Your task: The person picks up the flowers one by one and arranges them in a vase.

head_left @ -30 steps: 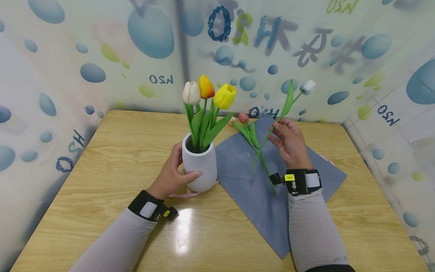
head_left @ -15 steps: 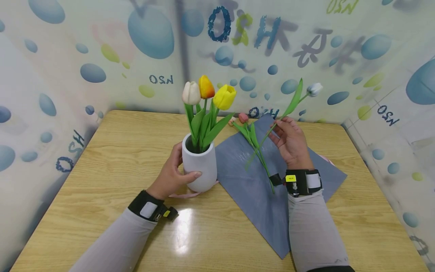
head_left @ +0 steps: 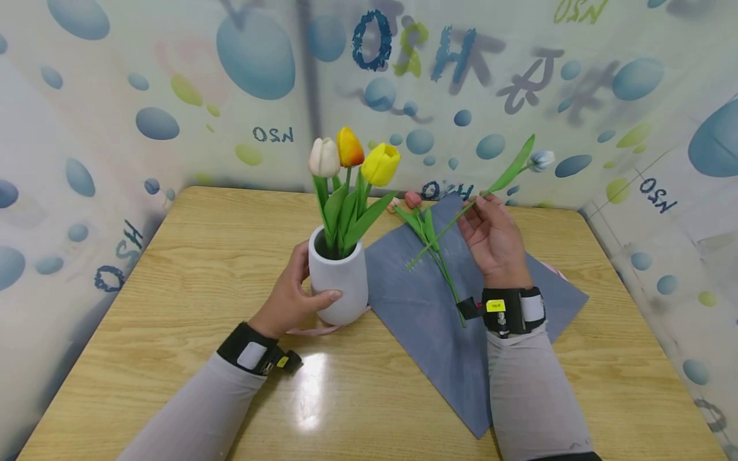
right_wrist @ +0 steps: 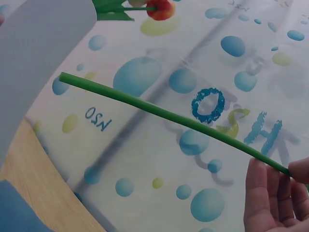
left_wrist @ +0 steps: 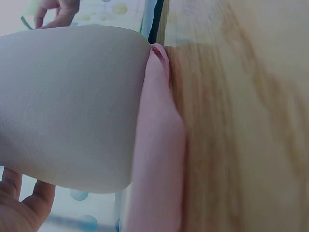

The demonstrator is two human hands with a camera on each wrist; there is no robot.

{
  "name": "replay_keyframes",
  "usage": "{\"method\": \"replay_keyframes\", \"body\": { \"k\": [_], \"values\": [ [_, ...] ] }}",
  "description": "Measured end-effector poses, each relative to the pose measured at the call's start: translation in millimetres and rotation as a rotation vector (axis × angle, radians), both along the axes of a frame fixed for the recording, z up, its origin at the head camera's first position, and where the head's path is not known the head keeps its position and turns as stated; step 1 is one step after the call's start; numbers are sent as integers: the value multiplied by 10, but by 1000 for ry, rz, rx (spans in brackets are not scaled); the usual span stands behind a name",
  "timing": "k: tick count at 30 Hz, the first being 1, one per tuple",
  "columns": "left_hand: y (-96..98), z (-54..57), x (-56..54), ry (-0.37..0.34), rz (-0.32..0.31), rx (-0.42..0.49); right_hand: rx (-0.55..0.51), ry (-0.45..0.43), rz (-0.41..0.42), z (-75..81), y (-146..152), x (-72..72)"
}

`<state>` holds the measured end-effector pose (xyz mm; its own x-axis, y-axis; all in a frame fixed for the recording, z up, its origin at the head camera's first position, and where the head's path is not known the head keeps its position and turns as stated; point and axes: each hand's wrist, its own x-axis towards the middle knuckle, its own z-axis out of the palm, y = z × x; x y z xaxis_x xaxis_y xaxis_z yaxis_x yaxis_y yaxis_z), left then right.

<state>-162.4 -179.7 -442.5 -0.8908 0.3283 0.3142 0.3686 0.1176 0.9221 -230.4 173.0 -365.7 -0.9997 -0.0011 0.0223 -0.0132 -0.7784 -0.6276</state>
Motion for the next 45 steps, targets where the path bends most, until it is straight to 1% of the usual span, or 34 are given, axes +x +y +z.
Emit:
{"method": "replay_keyframes", "body": {
  "k": [6, 9, 16, 19, 23, 33, 40, 45],
  "values": [
    [-9, 1, 2, -1, 0, 0, -45, 23, 3, 86, -100, 62],
    [-11, -5, 2, -4, 0, -1, -89, 42, 8, 129, -141, 103],
    [-2, -5, 2, -19, -3, 4, -123, 75, -11, 225, -217, 204],
    [4, 3, 4, -15, -6, 4, -144, 87, -12, 259, -262, 242],
    [10, 1, 4, -11, -5, 3, -171, 94, -36, 295, -354, 283],
    [-4, -12, 0, -9, 2, -6, -62, 128, -122, 384, -652, 350],
    [-3, -10, -1, -22, 5, -6, 18, 181, -185, 400, -743, 391],
    [-2, 0, 1, -22, 1, -2, 133, 229, -230, 423, -781, 419]
  ]
}}
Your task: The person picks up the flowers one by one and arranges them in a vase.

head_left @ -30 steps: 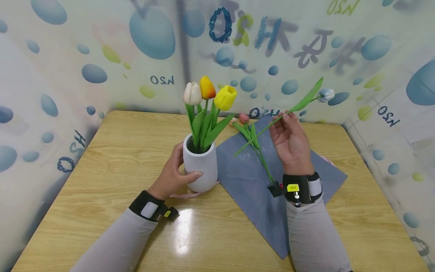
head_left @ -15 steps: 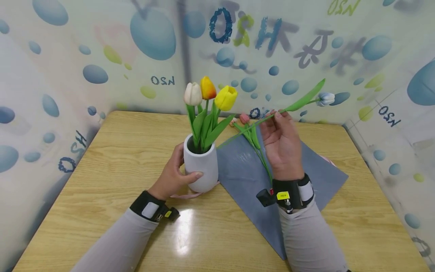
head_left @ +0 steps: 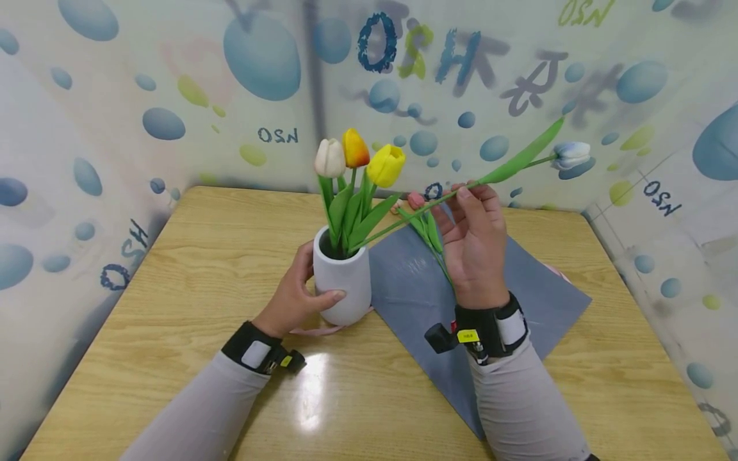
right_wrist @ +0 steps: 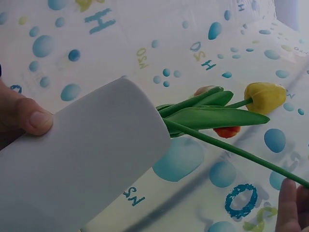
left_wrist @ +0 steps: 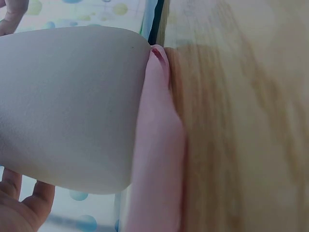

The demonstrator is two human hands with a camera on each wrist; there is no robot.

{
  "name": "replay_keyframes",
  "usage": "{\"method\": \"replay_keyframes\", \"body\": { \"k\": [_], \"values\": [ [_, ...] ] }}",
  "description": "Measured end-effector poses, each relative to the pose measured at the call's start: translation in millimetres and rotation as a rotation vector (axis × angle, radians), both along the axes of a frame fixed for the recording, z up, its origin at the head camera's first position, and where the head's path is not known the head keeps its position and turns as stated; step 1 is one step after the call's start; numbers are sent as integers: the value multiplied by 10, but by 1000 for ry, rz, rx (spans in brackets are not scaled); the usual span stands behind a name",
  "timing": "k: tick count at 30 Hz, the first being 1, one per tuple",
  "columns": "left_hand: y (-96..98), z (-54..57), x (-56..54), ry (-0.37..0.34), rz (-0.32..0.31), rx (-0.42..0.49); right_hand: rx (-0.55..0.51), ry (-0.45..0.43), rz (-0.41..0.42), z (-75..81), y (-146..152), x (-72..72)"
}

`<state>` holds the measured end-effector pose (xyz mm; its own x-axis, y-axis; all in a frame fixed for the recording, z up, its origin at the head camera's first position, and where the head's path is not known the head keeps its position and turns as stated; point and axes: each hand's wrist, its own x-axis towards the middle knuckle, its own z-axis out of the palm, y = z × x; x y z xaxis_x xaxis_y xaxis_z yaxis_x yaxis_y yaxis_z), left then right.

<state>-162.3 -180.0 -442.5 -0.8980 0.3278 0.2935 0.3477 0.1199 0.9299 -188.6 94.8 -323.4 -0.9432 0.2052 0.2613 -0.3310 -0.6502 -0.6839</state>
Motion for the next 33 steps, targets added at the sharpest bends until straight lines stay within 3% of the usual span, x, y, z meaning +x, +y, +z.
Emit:
{"method": "replay_keyframes", "body": {
  "k": [9, 21, 33],
  "values": [
    [2, -10, -1, -4, 6, 1, 127, 105, 33, 84, -85, 70],
    [5, -6, -1, 2, 7, -7, 251, 162, 118, 167, -249, 175],
    [2, -17, -7, 9, 17, -14, 339, 270, 106, 232, -334, 221]
  ]
}}
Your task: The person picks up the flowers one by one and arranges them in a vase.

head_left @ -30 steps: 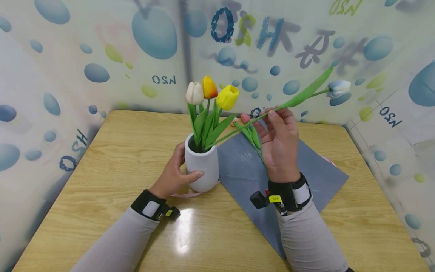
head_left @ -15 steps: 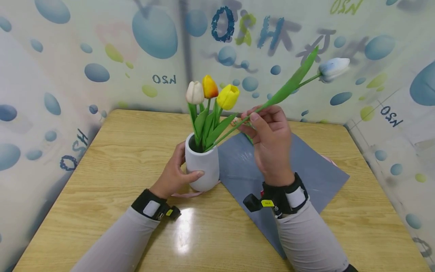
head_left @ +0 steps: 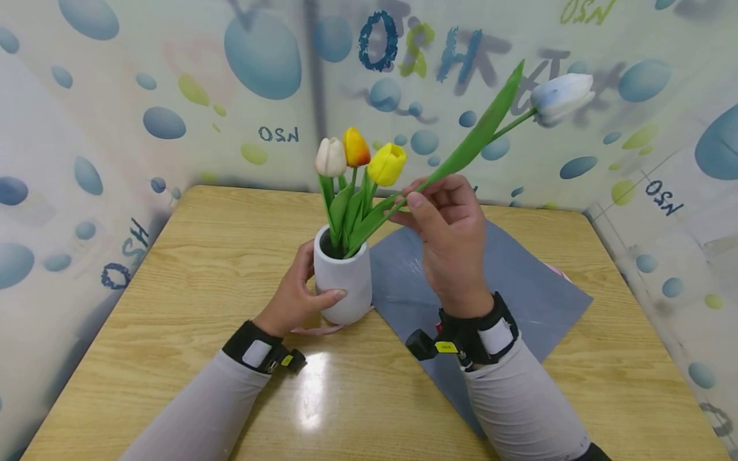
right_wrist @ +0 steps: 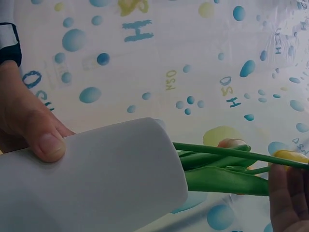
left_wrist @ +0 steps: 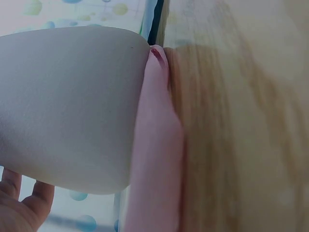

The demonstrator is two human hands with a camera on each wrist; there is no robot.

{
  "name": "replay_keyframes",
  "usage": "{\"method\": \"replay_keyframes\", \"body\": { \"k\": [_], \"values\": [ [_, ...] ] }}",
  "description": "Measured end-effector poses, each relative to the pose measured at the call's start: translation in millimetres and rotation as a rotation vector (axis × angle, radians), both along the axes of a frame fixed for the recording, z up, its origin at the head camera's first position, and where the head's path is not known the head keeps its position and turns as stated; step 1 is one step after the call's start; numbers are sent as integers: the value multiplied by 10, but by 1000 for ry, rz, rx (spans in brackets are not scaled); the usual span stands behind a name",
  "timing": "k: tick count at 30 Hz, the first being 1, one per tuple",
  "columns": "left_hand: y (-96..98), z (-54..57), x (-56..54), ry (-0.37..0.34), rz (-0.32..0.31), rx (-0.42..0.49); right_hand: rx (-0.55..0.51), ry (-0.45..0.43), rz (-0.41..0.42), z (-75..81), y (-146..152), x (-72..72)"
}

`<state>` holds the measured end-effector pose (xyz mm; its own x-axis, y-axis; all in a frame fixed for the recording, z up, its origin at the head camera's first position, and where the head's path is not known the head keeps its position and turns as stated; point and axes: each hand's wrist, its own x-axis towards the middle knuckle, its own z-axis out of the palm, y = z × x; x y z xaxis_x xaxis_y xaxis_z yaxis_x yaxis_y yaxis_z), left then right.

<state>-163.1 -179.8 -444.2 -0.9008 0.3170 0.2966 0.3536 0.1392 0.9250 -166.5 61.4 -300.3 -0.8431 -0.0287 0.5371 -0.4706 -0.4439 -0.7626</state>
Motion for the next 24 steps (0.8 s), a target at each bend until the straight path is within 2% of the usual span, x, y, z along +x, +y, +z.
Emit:
{"method": "replay_keyframes", "body": {
  "k": [8, 16, 24],
  "values": [
    [-5, 4, 2, 2, -2, -1, 39, 68, -28, 12, -19, 3],
    [-5, 7, 3, 3, -5, 7, 150, 17, -30, -35, -91, 54],
    [-6, 15, 2, -2, -7, 8, 277, 17, -3, -125, -170, 70]
  ]
}}
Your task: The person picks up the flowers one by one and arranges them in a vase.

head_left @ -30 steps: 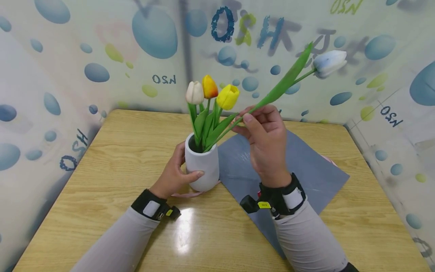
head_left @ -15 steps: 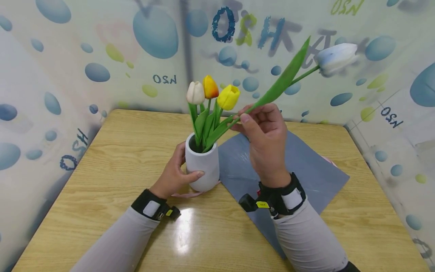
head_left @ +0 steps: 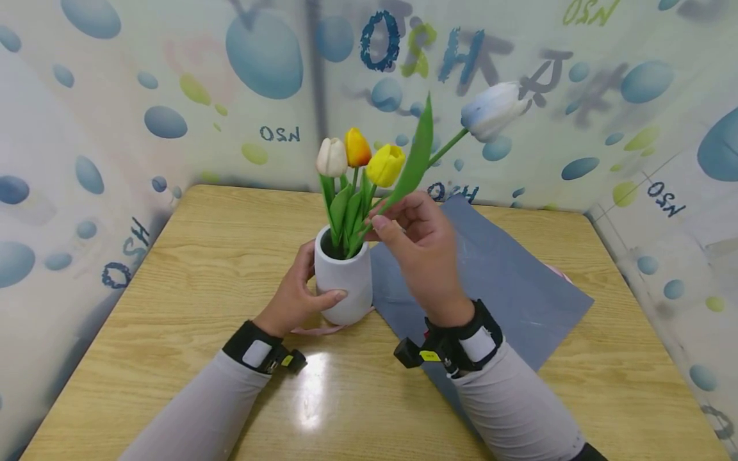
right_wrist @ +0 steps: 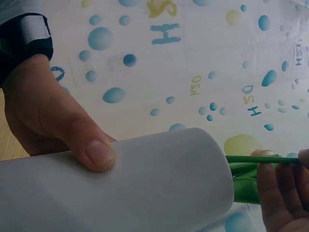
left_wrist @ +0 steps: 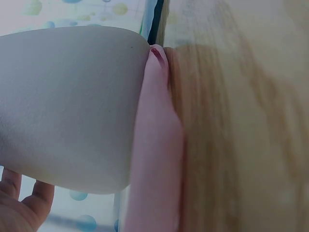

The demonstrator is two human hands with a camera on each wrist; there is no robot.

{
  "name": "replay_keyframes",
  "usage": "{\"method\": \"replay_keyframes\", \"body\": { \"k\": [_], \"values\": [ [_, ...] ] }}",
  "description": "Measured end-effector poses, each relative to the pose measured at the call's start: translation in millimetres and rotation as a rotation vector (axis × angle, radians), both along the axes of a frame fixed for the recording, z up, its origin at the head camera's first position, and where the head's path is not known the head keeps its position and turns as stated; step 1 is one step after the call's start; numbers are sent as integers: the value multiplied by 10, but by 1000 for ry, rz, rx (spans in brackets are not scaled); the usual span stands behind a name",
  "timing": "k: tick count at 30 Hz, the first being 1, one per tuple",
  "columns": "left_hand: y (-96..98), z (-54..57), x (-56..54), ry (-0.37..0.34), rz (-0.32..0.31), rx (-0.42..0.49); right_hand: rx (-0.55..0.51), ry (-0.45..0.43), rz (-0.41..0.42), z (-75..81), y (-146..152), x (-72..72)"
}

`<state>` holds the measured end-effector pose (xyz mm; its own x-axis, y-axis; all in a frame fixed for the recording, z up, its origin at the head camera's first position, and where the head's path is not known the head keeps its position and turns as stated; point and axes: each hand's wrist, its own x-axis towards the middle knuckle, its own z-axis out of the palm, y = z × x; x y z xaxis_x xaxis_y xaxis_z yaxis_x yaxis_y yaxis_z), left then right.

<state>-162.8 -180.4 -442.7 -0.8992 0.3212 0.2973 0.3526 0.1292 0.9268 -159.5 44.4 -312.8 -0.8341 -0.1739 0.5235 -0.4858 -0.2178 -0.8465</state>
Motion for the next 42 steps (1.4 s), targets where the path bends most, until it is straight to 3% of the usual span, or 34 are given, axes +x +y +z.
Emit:
{"method": "replay_keyframes", "body": {
  "k": [13, 23, 30, 42],
  "values": [
    [-2, -8, -2, -4, -6, 1, 226, -4, 7, -16, -41, 28],
    [3, -8, -4, 10, -8, 1, 434, 47, -75, -40, -30, 36],
    [-3, -9, -3, 10, -5, -9, 513, 50, -99, -72, -36, 54],
    [1, -10, -9, 12, -17, 14, 550, 93, -101, -69, -43, 59]
  ]
}}
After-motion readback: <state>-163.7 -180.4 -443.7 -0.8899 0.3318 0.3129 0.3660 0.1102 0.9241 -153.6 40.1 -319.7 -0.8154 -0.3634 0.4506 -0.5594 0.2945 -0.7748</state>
